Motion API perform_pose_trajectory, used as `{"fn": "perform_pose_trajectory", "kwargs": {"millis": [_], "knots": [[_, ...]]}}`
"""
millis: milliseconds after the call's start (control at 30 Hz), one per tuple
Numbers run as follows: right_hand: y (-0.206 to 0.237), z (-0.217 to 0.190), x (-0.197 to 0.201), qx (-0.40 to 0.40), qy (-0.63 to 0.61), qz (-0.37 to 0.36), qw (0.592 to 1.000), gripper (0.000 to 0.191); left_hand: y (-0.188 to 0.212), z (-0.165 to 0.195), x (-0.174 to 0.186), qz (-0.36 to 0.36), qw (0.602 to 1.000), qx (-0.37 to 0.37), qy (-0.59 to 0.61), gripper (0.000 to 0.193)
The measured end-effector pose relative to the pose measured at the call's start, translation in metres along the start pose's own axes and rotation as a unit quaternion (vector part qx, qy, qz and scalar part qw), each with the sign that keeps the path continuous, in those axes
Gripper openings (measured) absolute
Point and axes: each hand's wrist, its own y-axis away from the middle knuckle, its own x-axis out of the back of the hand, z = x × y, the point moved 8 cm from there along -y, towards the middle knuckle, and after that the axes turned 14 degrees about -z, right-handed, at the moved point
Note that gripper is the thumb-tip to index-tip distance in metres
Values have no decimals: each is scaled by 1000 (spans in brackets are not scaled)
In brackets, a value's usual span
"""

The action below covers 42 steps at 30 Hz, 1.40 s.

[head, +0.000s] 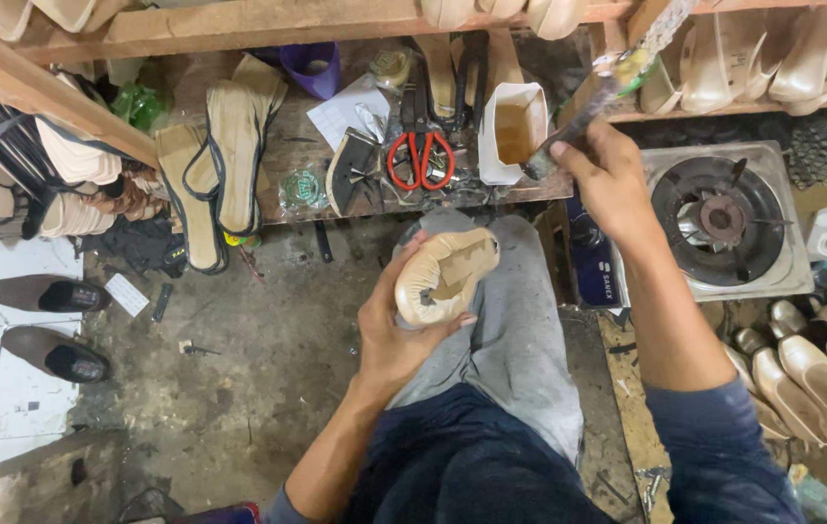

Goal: The person picks up a beige shoe upper from a shelf and applies a brown adhesive to the inner rim using a brush. They repeatedly dip the brush into a container and spread the glue along the edge of the shoe. After finishing one shoe, they place it back on the shelf and repeat the process with a second shoe.

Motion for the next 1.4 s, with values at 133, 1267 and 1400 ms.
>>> {"fn": "perform_pose_trajectory", "kwargs": {"millis": [133,1267,1400], "knots": [[74,-65,-27,72,-135,53,987,18,-1,3,-26,15,987,-132,90,96],[109,-154,-52,233,96,-15,967,18,-20,58,-33,9,959,-281,-45,93],[107,-157,-50,254,120,-1,960,18,-18,56,-32,22,961,-270,-65,94]]}}
